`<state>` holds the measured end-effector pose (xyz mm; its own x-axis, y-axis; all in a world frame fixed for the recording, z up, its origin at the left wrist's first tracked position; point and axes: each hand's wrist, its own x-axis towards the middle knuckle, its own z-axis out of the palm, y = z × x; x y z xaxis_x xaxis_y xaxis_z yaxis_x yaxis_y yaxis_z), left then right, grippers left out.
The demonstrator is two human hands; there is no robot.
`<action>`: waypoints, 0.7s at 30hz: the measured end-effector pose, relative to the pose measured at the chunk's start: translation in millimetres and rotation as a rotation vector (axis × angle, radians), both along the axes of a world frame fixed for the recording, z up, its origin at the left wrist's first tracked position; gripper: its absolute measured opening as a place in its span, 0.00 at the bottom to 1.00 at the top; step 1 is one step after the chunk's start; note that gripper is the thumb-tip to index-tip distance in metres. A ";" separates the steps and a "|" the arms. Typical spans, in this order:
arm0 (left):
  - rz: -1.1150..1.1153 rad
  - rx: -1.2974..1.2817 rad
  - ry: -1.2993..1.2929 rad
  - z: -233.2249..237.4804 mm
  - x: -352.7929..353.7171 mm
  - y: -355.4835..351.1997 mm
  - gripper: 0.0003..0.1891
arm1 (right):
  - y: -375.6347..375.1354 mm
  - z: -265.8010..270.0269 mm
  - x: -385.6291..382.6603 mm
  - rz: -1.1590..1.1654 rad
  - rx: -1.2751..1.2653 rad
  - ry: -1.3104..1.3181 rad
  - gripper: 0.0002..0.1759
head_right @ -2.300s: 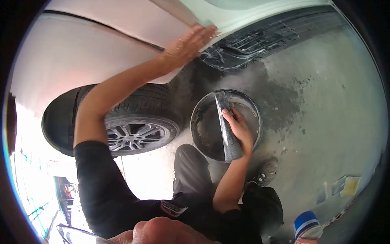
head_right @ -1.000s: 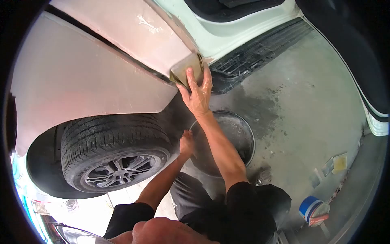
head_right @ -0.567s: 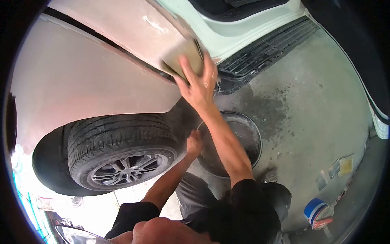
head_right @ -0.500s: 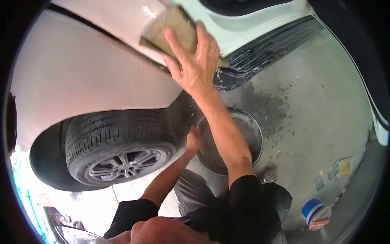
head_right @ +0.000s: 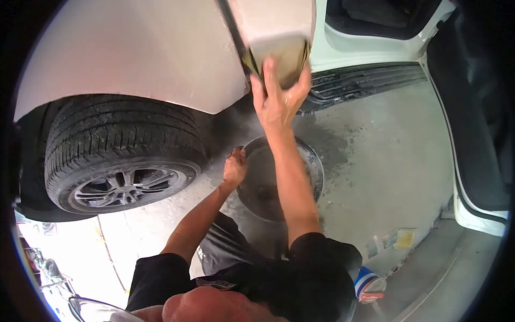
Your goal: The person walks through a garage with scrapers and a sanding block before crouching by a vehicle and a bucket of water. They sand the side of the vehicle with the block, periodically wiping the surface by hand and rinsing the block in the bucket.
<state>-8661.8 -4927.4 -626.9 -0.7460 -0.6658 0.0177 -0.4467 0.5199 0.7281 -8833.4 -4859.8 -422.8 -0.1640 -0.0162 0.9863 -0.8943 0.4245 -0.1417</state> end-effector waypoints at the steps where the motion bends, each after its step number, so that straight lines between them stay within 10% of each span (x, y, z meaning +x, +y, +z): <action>1: 0.006 0.006 -0.033 2.0 -0.6 0.2 0.17 | -3.7 -23.8 0.1 0.025 -0.007 -0.044 0.41; 6: 0.024 0.056 -0.094 -2.3 -0.9 -0.4 0.18 | -16.3 -64.2 6.2 0.113 -0.130 -0.154 0.33; 11: 0.027 0.047 -0.022 8.2 2.6 3.2 0.16 | 2.7 72.7 7.6 -0.051 -0.033 -0.013 0.36; 21: 0.101 0.041 0.012 8.0 2.8 6.0 0.15 | -10.8 -55.8 -1.3 0.179 -0.110 -0.177 0.41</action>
